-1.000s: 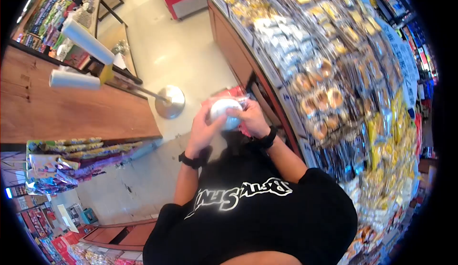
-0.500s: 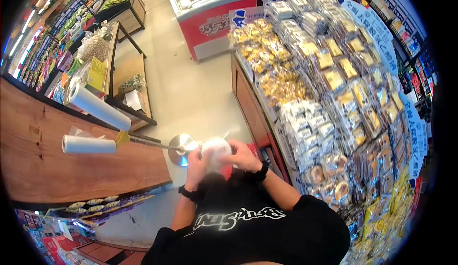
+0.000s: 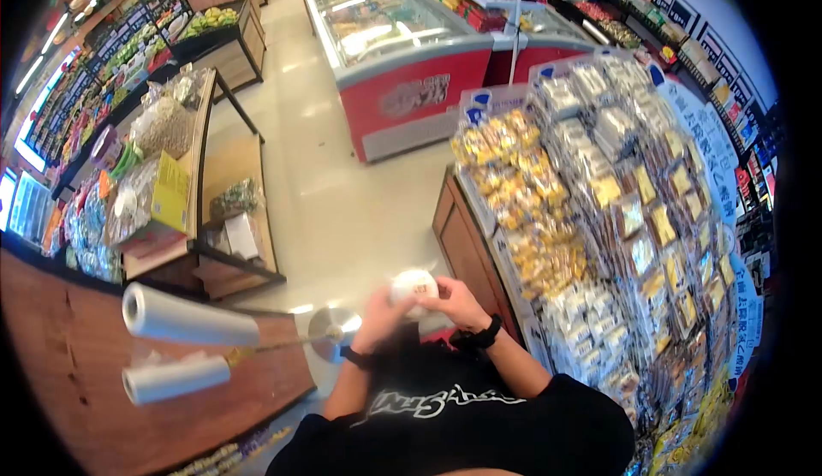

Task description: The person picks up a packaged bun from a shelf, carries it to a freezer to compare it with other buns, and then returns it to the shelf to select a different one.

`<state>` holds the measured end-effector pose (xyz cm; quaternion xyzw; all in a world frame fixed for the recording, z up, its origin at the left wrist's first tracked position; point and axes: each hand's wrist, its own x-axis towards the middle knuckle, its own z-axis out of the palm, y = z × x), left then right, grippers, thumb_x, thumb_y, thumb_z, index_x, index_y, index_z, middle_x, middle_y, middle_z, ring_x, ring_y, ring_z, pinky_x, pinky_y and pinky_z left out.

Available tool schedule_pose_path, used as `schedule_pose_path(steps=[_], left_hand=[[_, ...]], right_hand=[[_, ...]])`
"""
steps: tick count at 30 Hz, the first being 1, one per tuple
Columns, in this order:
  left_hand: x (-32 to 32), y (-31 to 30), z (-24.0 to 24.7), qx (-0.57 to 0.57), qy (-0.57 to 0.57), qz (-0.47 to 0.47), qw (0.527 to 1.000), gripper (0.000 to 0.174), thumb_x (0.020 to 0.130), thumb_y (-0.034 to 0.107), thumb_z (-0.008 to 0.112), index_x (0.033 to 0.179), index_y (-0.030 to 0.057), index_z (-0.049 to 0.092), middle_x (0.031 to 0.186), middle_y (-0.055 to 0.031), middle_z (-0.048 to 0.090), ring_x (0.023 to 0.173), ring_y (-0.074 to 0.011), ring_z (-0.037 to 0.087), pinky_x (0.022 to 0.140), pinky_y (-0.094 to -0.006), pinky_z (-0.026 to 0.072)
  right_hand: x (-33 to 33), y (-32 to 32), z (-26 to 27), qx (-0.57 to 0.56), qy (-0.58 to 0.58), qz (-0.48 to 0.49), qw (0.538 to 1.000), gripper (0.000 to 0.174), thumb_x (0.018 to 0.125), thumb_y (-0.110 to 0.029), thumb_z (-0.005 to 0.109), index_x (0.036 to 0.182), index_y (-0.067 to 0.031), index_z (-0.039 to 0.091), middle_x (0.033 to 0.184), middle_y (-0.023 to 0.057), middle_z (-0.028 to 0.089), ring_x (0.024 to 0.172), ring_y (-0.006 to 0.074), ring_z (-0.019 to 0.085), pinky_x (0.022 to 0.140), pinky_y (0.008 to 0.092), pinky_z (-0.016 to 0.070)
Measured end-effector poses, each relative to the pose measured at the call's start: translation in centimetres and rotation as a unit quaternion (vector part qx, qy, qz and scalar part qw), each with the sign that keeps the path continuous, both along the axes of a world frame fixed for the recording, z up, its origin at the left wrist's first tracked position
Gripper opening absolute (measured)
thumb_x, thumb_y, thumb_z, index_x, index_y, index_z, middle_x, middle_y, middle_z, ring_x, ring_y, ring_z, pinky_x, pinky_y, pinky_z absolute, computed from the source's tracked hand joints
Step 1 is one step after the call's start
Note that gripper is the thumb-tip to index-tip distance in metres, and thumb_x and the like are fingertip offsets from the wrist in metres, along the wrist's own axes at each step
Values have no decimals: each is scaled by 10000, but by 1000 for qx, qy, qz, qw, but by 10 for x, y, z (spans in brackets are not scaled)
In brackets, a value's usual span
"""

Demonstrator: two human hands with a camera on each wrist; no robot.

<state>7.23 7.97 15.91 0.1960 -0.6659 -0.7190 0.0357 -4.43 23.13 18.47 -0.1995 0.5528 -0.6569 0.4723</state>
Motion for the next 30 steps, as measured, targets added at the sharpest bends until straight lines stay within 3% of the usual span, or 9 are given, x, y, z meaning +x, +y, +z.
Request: schedule_pose_path(steps=[3, 5, 10, 13, 18, 19, 24, 26, 30], left_hand=[[-38, -44, 16, 53, 52, -14, 997, 403, 851, 139, 662, 1202, -14, 535, 1075, -63, 624, 937, -122, 589, 823, -281, 484], [-59, -79, 37, 16, -8, -70, 997, 427, 820, 146, 697, 1189, -9, 548, 1056, -77, 629, 916, -125, 598, 791, -284, 498], [-100, -149, 35, -18, 60, -54, 997, 355, 831, 190, 672, 1117, -5, 593, 974, -85, 652, 824, -142, 630, 707, -298, 527], [-114, -180, 50, 26, 6, 9, 1000, 342, 828, 196, 677, 1096, -3, 606, 958, -78, 654, 818, -139, 627, 693, -288, 521], [-136, -241, 35, -24, 84, 96, 992, 258, 867, 158, 641, 1075, 6, 614, 888, -19, 648, 752, -72, 596, 593, -220, 497], [-138, -253, 28, -18, 61, 117, 991, 269, 869, 147, 638, 1091, -1, 607, 919, -26, 650, 766, -77, 600, 614, -218, 491], [-159, -323, -2, 9, 40, 207, 978, 289, 878, 147, 627, 1111, -21, 591, 976, -47, 648, 836, -88, 598, 678, -231, 492], [-169, -357, -18, 0, 49, 226, 973, 297, 883, 149, 622, 1120, -24, 584, 1003, -55, 644, 865, -94, 596, 706, -237, 491], [-209, -439, -16, -30, -11, 255, 966, 323, 909, 178, 591, 1170, -8, 551, 1055, -58, 624, 906, -109, 589, 755, -247, 485]], right_hand=[[-42, -44, 3, 36, 40, -27, 998, 371, 802, -179, 723, 1091, 10, 588, 992, 73, 644, 869, 117, 609, 752, 273, 508], [-69, -73, 5, 50, 111, -35, 992, 349, 775, -160, 745, 1042, 15, 604, 951, 69, 655, 841, 111, 610, 736, 265, 505], [-108, -149, -5, 19, 125, -65, 990, 319, 765, -144, 750, 1005, 19, 617, 907, 56, 662, 808, 101, 605, 712, 252, 497], [-117, -190, 3, 25, 80, -56, 995, 229, 795, -84, 727, 949, 0, 579, 915, 44, 643, 812, 95, 593, 741, 246, 486], [-136, -271, -19, 37, 98, -14, 994, 313, 853, -134, 674, 1079, 34, 537, 1024, 73, 628, 918, 115, 595, 810, 265, 482], [-142, -286, -22, 30, 47, 18, 998, 358, 874, -134, 647, 1155, 33, 501, 1097, 88, 606, 981, 131, 587, 853, 282, 475], [-181, -375, -36, -64, -17, 104, 992, 437, 823, -85, 690, 1193, 7, 478, 1120, 86, 593, 972, 136, 589, 847, 287, 481], [-200, -414, -45, -19, 128, 149, 980, 483, 782, -71, 716, 1188, 9, 467, 1094, 86, 597, 957, 133, 589, 822, 289, 491], [-245, -498, -3, 14, 151, 136, 979, 409, 766, -108, 739, 1095, 2, 524, 969, 67, 628, 863, 121, 597, 741, 277, 496]])
